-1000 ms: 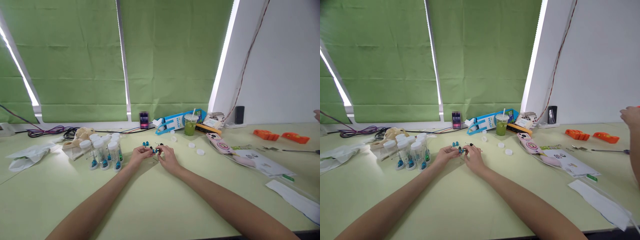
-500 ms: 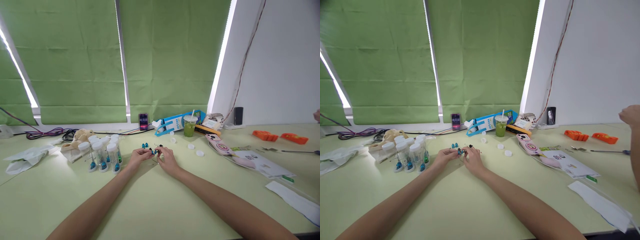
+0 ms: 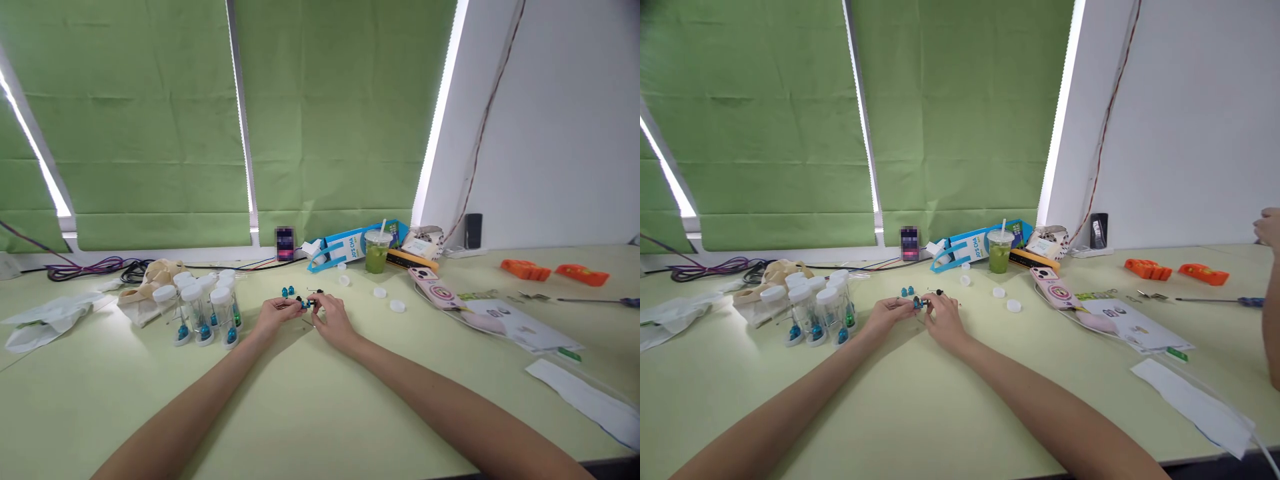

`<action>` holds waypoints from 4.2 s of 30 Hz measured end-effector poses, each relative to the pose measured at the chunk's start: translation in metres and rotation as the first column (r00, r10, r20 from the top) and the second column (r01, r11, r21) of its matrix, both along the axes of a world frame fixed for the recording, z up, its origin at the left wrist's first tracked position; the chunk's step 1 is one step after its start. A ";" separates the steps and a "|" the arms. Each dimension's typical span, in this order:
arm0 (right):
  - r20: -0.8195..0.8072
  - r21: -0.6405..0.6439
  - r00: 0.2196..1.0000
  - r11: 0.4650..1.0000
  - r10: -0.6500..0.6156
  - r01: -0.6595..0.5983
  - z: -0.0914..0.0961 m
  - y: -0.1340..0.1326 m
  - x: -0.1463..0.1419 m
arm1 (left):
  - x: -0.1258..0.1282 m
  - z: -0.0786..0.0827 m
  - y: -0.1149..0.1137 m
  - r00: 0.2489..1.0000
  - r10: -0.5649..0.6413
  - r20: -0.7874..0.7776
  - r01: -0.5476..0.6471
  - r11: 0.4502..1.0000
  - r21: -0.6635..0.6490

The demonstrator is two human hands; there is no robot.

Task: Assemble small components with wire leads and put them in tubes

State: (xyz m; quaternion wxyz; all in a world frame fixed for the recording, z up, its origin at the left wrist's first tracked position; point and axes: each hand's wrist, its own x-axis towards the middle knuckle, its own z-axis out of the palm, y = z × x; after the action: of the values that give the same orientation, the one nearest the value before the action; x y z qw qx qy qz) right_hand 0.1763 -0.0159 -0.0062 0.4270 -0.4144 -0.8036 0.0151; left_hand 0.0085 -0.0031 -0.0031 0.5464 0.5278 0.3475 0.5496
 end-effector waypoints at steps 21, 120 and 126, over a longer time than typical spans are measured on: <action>-0.035 0.055 0.998 0.997 -0.060 0.061 0.005 -0.004 -0.001 | -0.001 -0.003 0.002 1.000 0.008 -0.011 -0.008 1.000 0.019; -0.008 0.049 1.000 0.998 -0.025 0.025 0.005 -0.007 -0.002 | -0.001 -0.002 0.001 1.000 -0.018 -0.024 0.019 0.999 0.032; 0.003 0.053 1.000 0.999 -0.015 0.015 0.004 -0.006 -0.002 | -0.001 -0.003 0.001 0.999 -0.022 -0.031 0.024 0.999 0.040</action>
State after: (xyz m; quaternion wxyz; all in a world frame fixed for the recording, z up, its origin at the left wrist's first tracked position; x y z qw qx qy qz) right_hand 0.1744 -0.0215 -0.0019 0.4365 -0.4089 -0.8013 -0.0099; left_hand 0.0071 -0.0024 -0.0056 0.5365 0.5512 0.3385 0.5421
